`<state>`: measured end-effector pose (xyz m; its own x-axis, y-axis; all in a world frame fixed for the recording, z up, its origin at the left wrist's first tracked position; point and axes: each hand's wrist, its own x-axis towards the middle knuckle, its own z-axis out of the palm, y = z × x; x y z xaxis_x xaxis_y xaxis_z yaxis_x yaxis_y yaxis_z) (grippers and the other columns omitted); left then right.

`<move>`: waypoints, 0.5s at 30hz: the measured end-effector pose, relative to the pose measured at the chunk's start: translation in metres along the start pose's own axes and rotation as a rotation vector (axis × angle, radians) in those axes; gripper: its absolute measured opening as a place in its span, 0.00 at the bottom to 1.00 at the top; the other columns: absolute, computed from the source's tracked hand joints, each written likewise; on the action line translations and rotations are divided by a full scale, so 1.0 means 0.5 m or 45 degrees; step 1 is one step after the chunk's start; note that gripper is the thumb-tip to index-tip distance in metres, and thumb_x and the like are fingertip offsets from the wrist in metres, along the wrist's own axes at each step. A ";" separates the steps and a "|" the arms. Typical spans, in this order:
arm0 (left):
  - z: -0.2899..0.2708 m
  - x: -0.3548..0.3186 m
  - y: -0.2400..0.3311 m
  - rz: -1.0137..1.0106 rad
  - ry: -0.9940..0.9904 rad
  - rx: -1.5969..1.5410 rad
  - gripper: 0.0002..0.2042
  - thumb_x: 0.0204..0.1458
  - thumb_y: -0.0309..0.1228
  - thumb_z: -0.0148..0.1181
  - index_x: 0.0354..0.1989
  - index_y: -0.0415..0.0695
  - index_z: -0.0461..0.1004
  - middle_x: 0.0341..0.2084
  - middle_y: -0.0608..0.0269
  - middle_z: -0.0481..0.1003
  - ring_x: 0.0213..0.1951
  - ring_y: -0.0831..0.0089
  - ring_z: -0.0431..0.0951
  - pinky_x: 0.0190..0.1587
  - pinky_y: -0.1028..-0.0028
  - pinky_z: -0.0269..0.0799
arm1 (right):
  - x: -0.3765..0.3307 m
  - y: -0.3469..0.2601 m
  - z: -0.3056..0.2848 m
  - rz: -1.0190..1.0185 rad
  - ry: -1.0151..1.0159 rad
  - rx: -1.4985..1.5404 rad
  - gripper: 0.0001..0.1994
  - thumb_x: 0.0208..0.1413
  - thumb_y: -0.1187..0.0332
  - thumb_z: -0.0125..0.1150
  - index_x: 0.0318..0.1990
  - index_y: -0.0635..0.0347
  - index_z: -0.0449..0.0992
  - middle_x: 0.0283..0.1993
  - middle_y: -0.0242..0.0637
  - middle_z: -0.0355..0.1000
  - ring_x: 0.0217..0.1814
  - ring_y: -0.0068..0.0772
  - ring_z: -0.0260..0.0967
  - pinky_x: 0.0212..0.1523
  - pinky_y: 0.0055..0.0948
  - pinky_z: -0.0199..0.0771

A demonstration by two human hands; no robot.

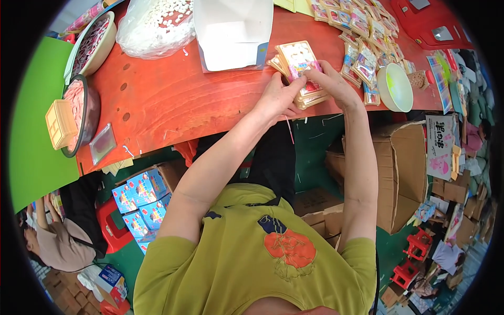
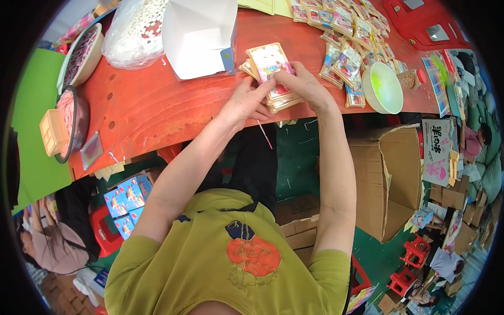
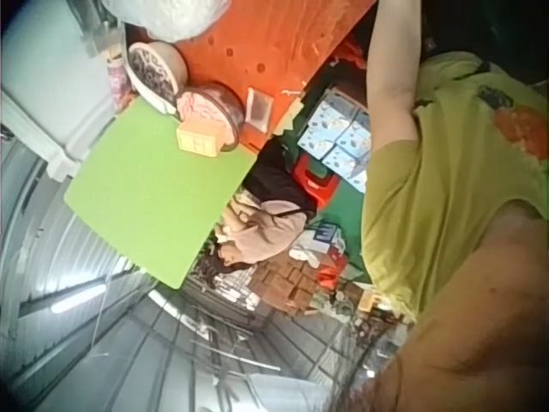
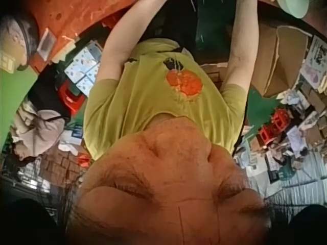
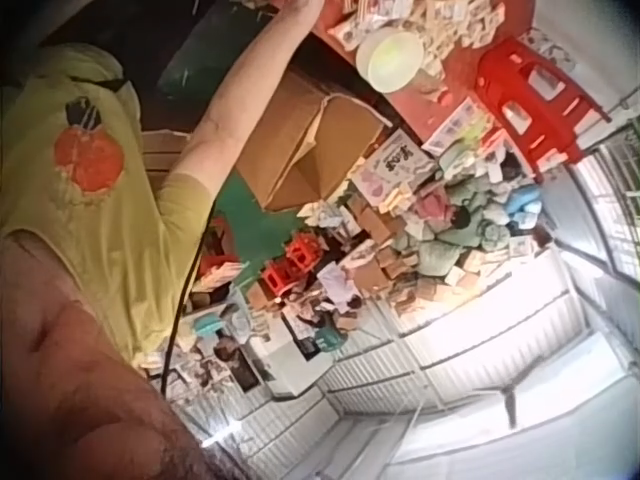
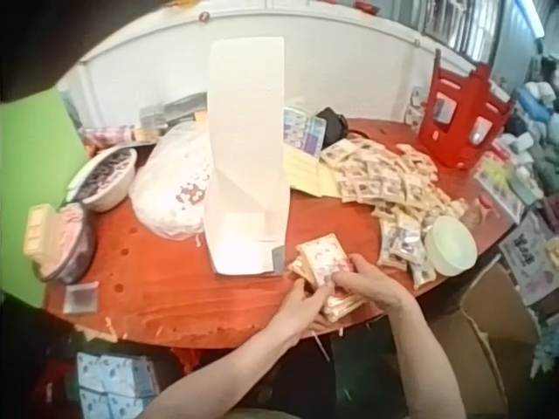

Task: Packaging small wrapped products into cardboard display boxes.

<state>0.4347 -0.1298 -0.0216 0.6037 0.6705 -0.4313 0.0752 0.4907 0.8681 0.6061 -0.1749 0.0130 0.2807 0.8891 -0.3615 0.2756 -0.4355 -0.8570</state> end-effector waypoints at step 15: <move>-0.029 -0.028 0.035 0.057 -0.171 0.228 0.40 0.55 0.53 0.66 0.63 0.33 0.58 0.40 0.45 0.77 0.28 0.63 0.83 0.26 0.70 0.81 | -0.008 0.017 -0.003 0.123 -0.251 0.811 0.27 0.55 0.65 0.73 0.57 0.72 0.70 0.52 0.45 0.77 0.49 0.31 0.79 0.50 0.34 0.81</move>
<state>0.4163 -0.1223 -0.0038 0.7092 0.6033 -0.3648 0.1783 0.3471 0.9207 0.6085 -0.1824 0.0076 0.0874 0.8857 -0.4560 -0.3555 -0.3998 -0.8448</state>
